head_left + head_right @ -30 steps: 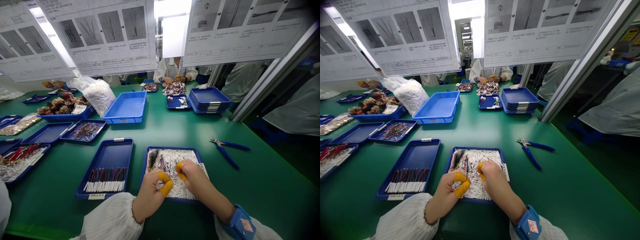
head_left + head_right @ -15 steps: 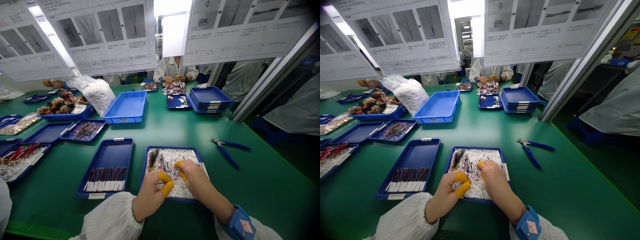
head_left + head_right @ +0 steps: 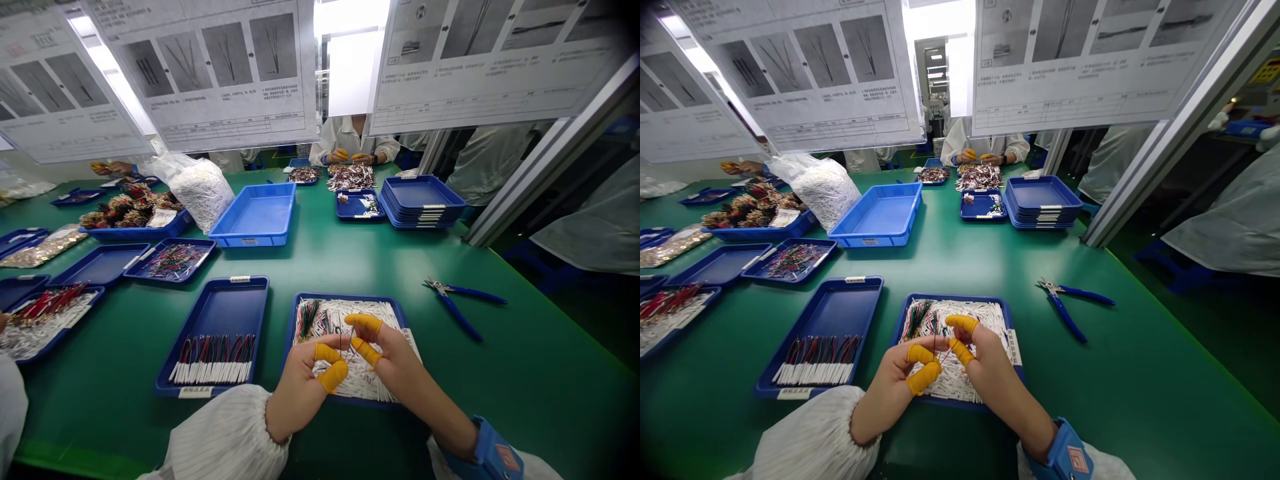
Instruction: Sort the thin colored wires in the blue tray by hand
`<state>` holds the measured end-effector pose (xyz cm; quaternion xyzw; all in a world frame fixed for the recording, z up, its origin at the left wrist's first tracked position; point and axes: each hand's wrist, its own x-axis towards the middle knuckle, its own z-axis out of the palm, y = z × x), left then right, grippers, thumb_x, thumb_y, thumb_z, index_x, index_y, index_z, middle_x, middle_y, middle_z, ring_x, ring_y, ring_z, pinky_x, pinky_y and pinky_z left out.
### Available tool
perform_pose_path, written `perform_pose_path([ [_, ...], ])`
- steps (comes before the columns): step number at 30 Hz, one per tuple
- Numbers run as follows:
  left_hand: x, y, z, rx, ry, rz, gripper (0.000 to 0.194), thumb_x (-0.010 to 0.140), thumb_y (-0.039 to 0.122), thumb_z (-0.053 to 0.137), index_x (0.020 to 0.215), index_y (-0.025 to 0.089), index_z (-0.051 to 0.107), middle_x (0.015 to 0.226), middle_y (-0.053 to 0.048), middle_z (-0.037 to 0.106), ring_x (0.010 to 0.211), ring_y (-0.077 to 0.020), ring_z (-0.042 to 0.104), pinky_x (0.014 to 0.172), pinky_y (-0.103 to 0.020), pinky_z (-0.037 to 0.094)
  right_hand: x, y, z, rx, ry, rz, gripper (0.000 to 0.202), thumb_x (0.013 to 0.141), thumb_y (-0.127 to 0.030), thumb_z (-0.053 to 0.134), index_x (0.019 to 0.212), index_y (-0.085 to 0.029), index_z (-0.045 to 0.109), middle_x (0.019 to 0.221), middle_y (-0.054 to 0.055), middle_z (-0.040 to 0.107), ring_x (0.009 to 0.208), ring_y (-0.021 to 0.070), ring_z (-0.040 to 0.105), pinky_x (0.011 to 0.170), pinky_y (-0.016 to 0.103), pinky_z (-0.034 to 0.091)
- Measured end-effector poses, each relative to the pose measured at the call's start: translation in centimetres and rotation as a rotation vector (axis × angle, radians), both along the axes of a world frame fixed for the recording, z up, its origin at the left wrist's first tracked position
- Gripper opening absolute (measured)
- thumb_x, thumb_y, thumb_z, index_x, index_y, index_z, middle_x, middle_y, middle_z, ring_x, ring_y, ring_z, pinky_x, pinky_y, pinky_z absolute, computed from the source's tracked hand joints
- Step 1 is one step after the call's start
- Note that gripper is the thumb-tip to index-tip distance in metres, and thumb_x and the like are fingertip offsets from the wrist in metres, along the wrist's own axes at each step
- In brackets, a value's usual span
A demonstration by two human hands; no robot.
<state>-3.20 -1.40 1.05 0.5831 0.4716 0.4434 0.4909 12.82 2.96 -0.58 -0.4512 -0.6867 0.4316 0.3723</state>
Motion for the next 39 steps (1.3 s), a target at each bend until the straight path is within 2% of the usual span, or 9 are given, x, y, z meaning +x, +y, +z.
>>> perform_pose_path([
  [4, 0.0, 0.0, 0.1, 0.014, -0.004, -0.028, 0.009, 0.075, 0.018, 0.060, 0.081, 0.015, 0.067, 0.104, -0.009, 0.065, 0.098, -0.0235, 0.059, 0.089, -0.037, 0.042, -0.1, 0.0, 0.1, -0.016, 0.021, -0.030, 0.032, 0.067, -0.013, 0.056, 0.097, -0.020, 0.063, 0.069, 0.000, 0.061, 0.070, 0.0182, 0.059, 0.069, 0.035, 0.049],
  [9, -0.1, 0.1, -0.1, 0.005, -0.002, 0.010, 0.007, 0.074, 0.019, 0.062, 0.078, 0.014, 0.066, 0.103, -0.011, 0.065, 0.096, -0.0235, 0.059, 0.087, -0.037, 0.044, 0.0, 0.3, 0.4, -0.252, 0.273, -0.054, 0.027, 0.062, -0.022, 0.067, 0.089, -0.018, 0.068, 0.069, 0.001, 0.065, 0.070, 0.0187, 0.061, 0.069, 0.035, 0.050],
  [14, -0.2, 0.2, -0.6, -0.058, 0.025, 0.062, 0.013, 0.073, 0.015, 0.061, 0.085, 0.014, 0.066, 0.096, -0.010, 0.066, 0.091, -0.0223, 0.060, 0.083, -0.034, 0.045, 0.4, 0.6, 1.3, -0.400, 0.491, -0.251, 0.033, 0.052, -0.025, 0.077, 0.082, -0.018, 0.068, 0.065, 0.000, 0.066, 0.068, 0.0187, 0.062, 0.070, 0.036, 0.050],
  [19, -0.2, 0.2, -0.8, -0.065, 0.046, 0.038, 0.013, 0.072, 0.012, 0.060, 0.083, 0.014, 0.065, 0.090, -0.009, 0.066, 0.086, -0.0212, 0.060, 0.080, -0.034, 0.045, 0.6, 0.7, 1.6, -0.426, 0.684, -0.338, 0.036, 0.050, -0.023, 0.079, 0.082, -0.020, 0.064, 0.066, -0.003, 0.063, 0.068, 0.0175, 0.064, 0.064, 0.032, 0.054],
  [27, 0.2, 0.0, -0.1, -0.041, 0.076, -0.059, 0.005, 0.071, 0.013, 0.059, 0.072, 0.011, 0.063, 0.080, -0.009, 0.063, 0.073, -0.0189, 0.059, 0.069, -0.031, 0.048, 0.6, 0.6, 1.8, -0.416, 0.721, -0.309, 0.032, 0.055, -0.023, 0.077, 0.084, -0.020, 0.063, 0.068, -0.001, 0.066, 0.067, 0.0149, 0.065, 0.060, 0.025, 0.053],
  [31, 0.2, 0.0, -0.1, -0.032, 0.086, -0.047, 0.005, 0.071, 0.013, 0.058, 0.069, 0.011, 0.062, 0.077, -0.009, 0.063, 0.071, -0.0182, 0.058, 0.066, -0.029, 0.047, 0.6, 0.5, 2.0, -0.415, 0.731, -0.318, 0.032, 0.053, -0.022, 0.078, 0.082, -0.019, 0.064, 0.065, -0.002, 0.065, 0.068, 0.0158, 0.065, 0.063, 0.027, 0.053],
  [35, 0.0, 0.1, -0.2, -0.023, 0.097, 0.008, 0.005, 0.071, 0.011, 0.058, 0.071, 0.012, 0.063, 0.079, -0.008, 0.063, 0.076, -0.0192, 0.059, 0.072, -0.030, 0.046, 0.7, 0.6, 2.0, -0.396, 0.734, -0.357, 0.036, 0.047, -0.017, 0.080, 0.080, -0.019, 0.066, 0.063, -0.003, 0.065, 0.068, 0.0146, 0.064, 0.070, 0.027, 0.051],
  [39, -0.1, 0.1, -0.5, -0.038, 0.081, 0.037, 0.005, 0.071, 0.012, 0.059, 0.073, 0.013, 0.063, 0.080, -0.007, 0.064, 0.078, -0.0204, 0.059, 0.073, -0.031, 0.046, 0.7, 0.7, 2.1, -0.394, 0.735, -0.350, 0.035, 0.047, -0.016, 0.080, 0.079, -0.020, 0.066, 0.064, -0.003, 0.066, 0.067, 0.0144, 0.064, 0.072, 0.028, 0.050],
])
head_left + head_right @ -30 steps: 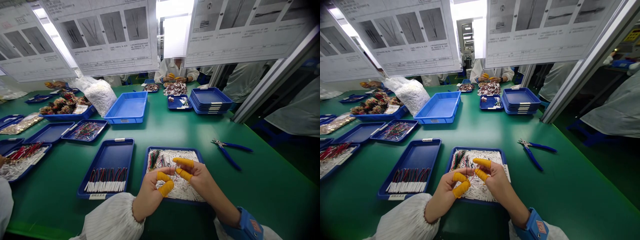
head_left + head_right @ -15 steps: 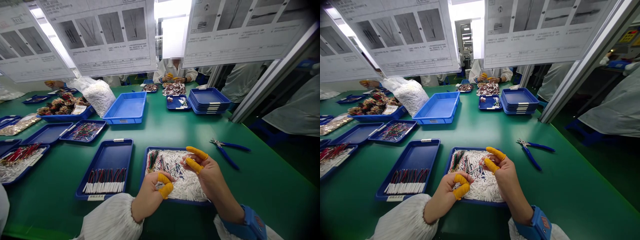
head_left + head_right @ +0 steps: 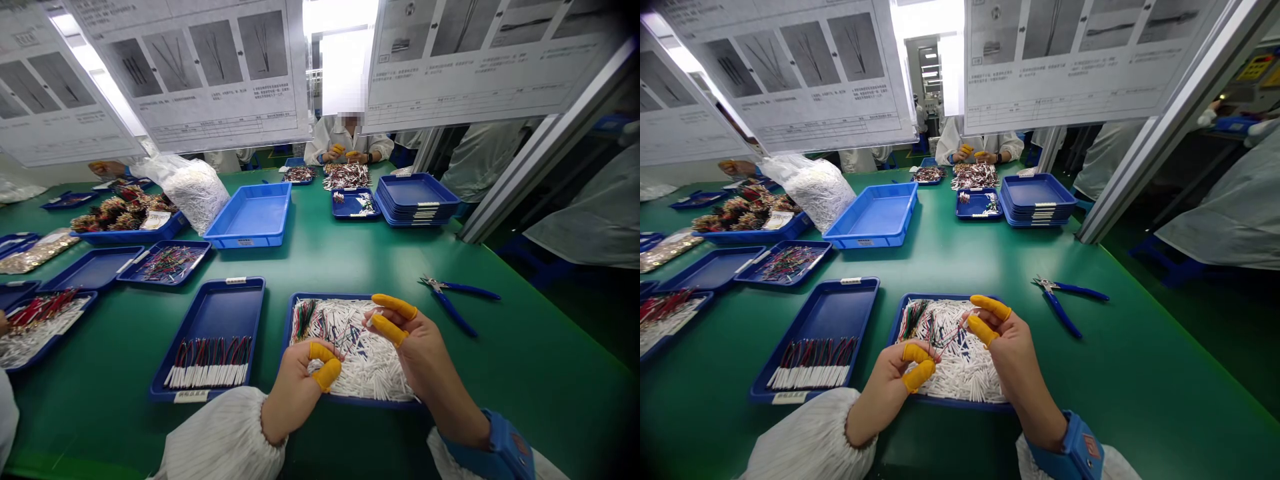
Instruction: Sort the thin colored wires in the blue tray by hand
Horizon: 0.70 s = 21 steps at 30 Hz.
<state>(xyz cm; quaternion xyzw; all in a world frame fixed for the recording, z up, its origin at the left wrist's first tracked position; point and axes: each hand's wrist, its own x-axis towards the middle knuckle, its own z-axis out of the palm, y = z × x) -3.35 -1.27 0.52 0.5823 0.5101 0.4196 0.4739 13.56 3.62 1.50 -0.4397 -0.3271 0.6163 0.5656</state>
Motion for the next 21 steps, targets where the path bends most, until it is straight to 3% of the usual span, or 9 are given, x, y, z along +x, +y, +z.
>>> perform_pose_path([
  [12, -0.02, 0.10, 0.13, -0.007, 0.009, 0.005, 0.004, 0.070, 0.011, 0.059, 0.071, 0.013, 0.063, 0.080, -0.007, 0.064, 0.077, -0.0198, 0.059, 0.073, -0.030, 0.045, -0.11, -0.15, -0.03, 0.037, -0.045, 0.043, 0.031, 0.051, -0.018, 0.078, 0.080, -0.021, 0.066, 0.065, -0.002, 0.068, 0.069, 0.0172, 0.065, 0.070, 0.031, 0.051],
  [19, -0.04, 0.01, 0.00, 0.015, 0.011, 0.010, 0.004, 0.070, 0.011, 0.059, 0.070, 0.013, 0.063, 0.081, -0.006, 0.064, 0.078, -0.0192, 0.059, 0.074, -0.030, 0.045, -0.10, -0.43, 0.17, 0.059, -0.170, 0.348, 0.028, 0.057, -0.021, 0.074, 0.083, -0.019, 0.064, 0.068, 0.002, 0.070, 0.072, 0.0182, 0.065, 0.071, 0.032, 0.050],
  [21, -0.05, -0.01, 0.07, 0.011, 0.007, 0.007, 0.004, 0.071, 0.012, 0.059, 0.071, 0.013, 0.063, 0.081, -0.007, 0.063, 0.078, -0.0193, 0.059, 0.073, -0.030, 0.045, 0.06, -0.30, 0.03, 0.030, -0.158, 0.330, 0.029, 0.059, -0.022, 0.073, 0.086, -0.019, 0.064, 0.070, 0.002, 0.070, 0.071, 0.0171, 0.064, 0.067, 0.030, 0.051],
])
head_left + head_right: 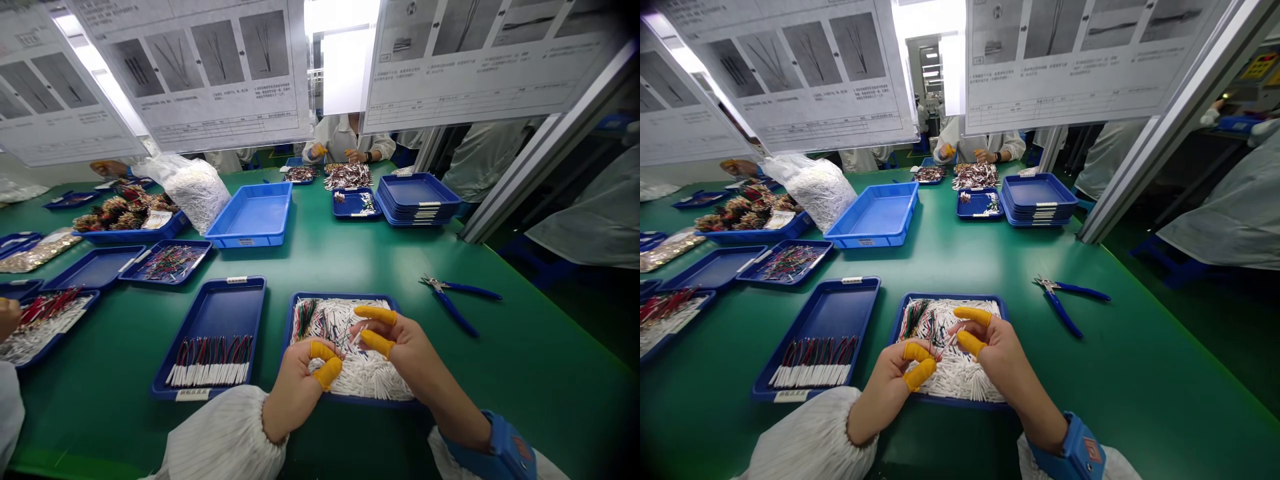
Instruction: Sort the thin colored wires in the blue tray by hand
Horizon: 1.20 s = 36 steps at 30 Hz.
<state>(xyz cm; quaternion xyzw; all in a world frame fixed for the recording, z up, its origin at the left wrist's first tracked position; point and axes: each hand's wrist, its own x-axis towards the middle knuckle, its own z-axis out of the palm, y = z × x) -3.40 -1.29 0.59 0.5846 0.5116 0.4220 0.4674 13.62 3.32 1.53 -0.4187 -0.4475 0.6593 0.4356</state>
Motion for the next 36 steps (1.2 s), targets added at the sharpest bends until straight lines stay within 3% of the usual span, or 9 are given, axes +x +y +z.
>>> perform_pose_path([
  [6, 0.18, -0.01, 0.48, 0.002, -0.012, -0.076, 0.005, 0.071, 0.013, 0.058, 0.068, 0.012, 0.062, 0.076, -0.007, 0.062, 0.073, -0.0179, 0.058, 0.068, -0.028, 0.046, 0.44, 0.39, -0.54, -0.030, 0.057, -0.181, 0.028, 0.060, -0.024, 0.074, 0.085, -0.019, 0.063, 0.071, 0.000, 0.069, 0.067, 0.0145, 0.065, 0.062, 0.026, 0.053],
  [12, 0.50, -0.06, 0.41, -0.003, 0.018, -0.113, 0.007, 0.070, 0.012, 0.057, 0.063, 0.011, 0.060, 0.075, -0.008, 0.062, 0.068, -0.0167, 0.057, 0.063, -0.027, 0.046, 0.24, 0.15, -0.42, -0.009, 0.107, -0.225, 0.028, 0.057, -0.023, 0.076, 0.083, -0.020, 0.064, 0.066, -0.002, 0.067, 0.069, 0.0142, 0.064, 0.063, 0.025, 0.054],
  [28, 0.50, -0.19, 0.29, -0.008, 0.016, -0.134, 0.009, 0.071, 0.013, 0.058, 0.062, 0.013, 0.058, 0.075, -0.007, 0.061, 0.068, -0.0166, 0.057, 0.061, -0.027, 0.048, 0.03, -0.08, 0.20, 0.096, 0.011, -0.194, 0.026, 0.055, -0.025, 0.077, 0.077, -0.020, 0.065, 0.067, 0.001, 0.067, 0.067, 0.0182, 0.064, 0.067, 0.034, 0.053],
  [33, 0.42, -0.18, 0.05, 0.005, 0.017, -0.138, 0.009, 0.071, 0.012, 0.057, 0.062, 0.013, 0.057, 0.076, -0.007, 0.061, 0.069, -0.0162, 0.058, 0.064, -0.027, 0.048, 0.08, -0.17, 0.29, 0.133, -0.048, -0.134, 0.021, 0.057, -0.022, 0.074, 0.077, -0.020, 0.066, 0.069, 0.002, 0.069, 0.070, 0.0192, 0.064, 0.071, 0.035, 0.051],
  [36, 0.40, -0.15, -0.07, 0.016, 0.016, -0.134, 0.008, 0.072, 0.012, 0.057, 0.063, 0.013, 0.057, 0.076, -0.007, 0.061, 0.069, -0.0160, 0.057, 0.064, -0.027, 0.048, 0.17, -0.21, 0.15, 0.155, -0.066, -0.028, 0.021, 0.062, -0.019, 0.070, 0.082, -0.021, 0.066, 0.073, 0.002, 0.071, 0.075, 0.0198, 0.064, 0.074, 0.036, 0.049],
])
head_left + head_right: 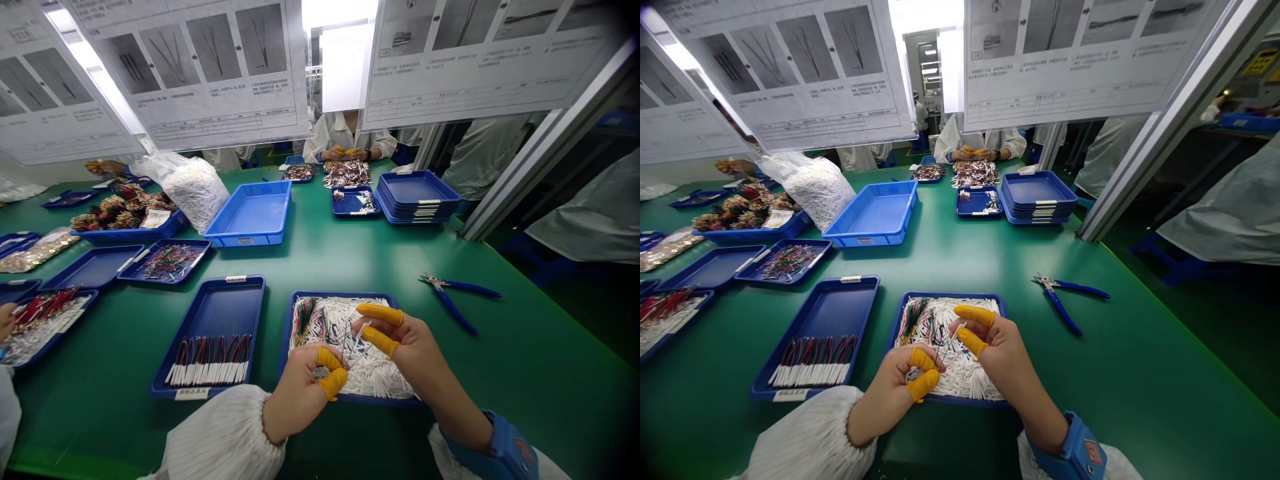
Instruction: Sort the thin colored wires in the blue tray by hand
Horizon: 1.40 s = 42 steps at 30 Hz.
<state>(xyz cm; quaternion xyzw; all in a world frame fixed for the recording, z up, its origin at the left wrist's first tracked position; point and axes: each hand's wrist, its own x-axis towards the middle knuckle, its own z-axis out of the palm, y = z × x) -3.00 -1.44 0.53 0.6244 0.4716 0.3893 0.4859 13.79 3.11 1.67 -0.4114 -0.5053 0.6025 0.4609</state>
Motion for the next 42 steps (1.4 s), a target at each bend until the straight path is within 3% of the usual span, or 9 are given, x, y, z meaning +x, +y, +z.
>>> perform_pose_path([
  [3, 0.03, -0.02, -0.04, 0.000, -0.004, 0.007, 0.009, 0.072, 0.014, 0.057, 0.064, 0.013, 0.057, 0.076, -0.007, 0.061, 0.069, -0.0159, 0.057, 0.065, -0.028, 0.048, 0.10, 0.04, -0.12, -0.027, -0.016, 0.070, 0.024, 0.063, -0.019, 0.069, 0.087, -0.020, 0.065, 0.073, 0.003, 0.071, 0.076, 0.0195, 0.064, 0.073, 0.035, 0.049],
  [9, 0.07, -0.12, 0.02, 0.000, 0.015, -0.012, 0.011, 0.072, 0.015, 0.059, 0.061, 0.014, 0.056, 0.073, -0.005, 0.060, 0.066, -0.0151, 0.057, 0.062, -0.026, 0.048, 0.31, 0.34, -0.18, -0.143, 0.084, -0.098, 0.026, 0.061, -0.023, 0.072, 0.085, -0.019, 0.064, 0.075, 0.004, 0.070, 0.070, 0.0186, 0.065, 0.065, 0.032, 0.052],
  [18, 0.13, -0.23, 0.27, 0.111, 0.141, -0.093, 0.014, 0.071, 0.008, 0.056, 0.058, 0.015, 0.055, 0.072, -0.005, 0.062, 0.068, -0.0150, 0.057, 0.062, -0.024, 0.045, -0.07, 0.20, 0.22, -0.208, 0.140, -0.160, 0.027, 0.052, -0.025, 0.078, 0.076, -0.018, 0.066, 0.067, 0.002, 0.070, 0.068, 0.0185, 0.065, 0.067, 0.033, 0.053],
  [27, 0.18, -0.34, 0.09, 0.118, 0.166, -0.111, 0.014, 0.069, 0.005, 0.055, 0.059, 0.014, 0.056, 0.073, -0.005, 0.062, 0.066, -0.0137, 0.056, 0.059, -0.022, 0.043, 0.10, 0.20, 0.09, -0.058, -0.020, -0.078, 0.014, 0.065, -0.028, 0.069, 0.076, -0.019, 0.070, 0.078, 0.005, 0.071, 0.080, 0.0204, 0.063, 0.077, 0.034, 0.049],
  [37, 0.17, -0.21, 0.25, 0.106, 0.182, -0.134, 0.013, 0.069, 0.004, 0.054, 0.060, 0.014, 0.056, 0.072, -0.006, 0.062, 0.064, -0.0135, 0.054, 0.055, -0.021, 0.042, 0.08, 0.09, 0.12, -0.065, 0.037, -0.071, 0.012, 0.066, -0.025, 0.066, 0.078, -0.021, 0.069, 0.077, 0.003, 0.071, 0.079, 0.0193, 0.063, 0.075, 0.033, 0.050],
  [42, 0.18, -0.18, 0.25, 0.109, 0.190, -0.136, 0.013, 0.068, 0.004, 0.053, 0.061, 0.013, 0.057, 0.073, -0.006, 0.062, 0.065, -0.0134, 0.054, 0.056, -0.021, 0.042, 0.22, -0.01, -0.10, 0.023, -0.114, -0.101, 0.016, 0.066, -0.015, 0.061, 0.079, -0.021, 0.069, 0.081, 0.004, 0.071, 0.083, 0.0229, 0.062, 0.075, 0.036, 0.048],
])
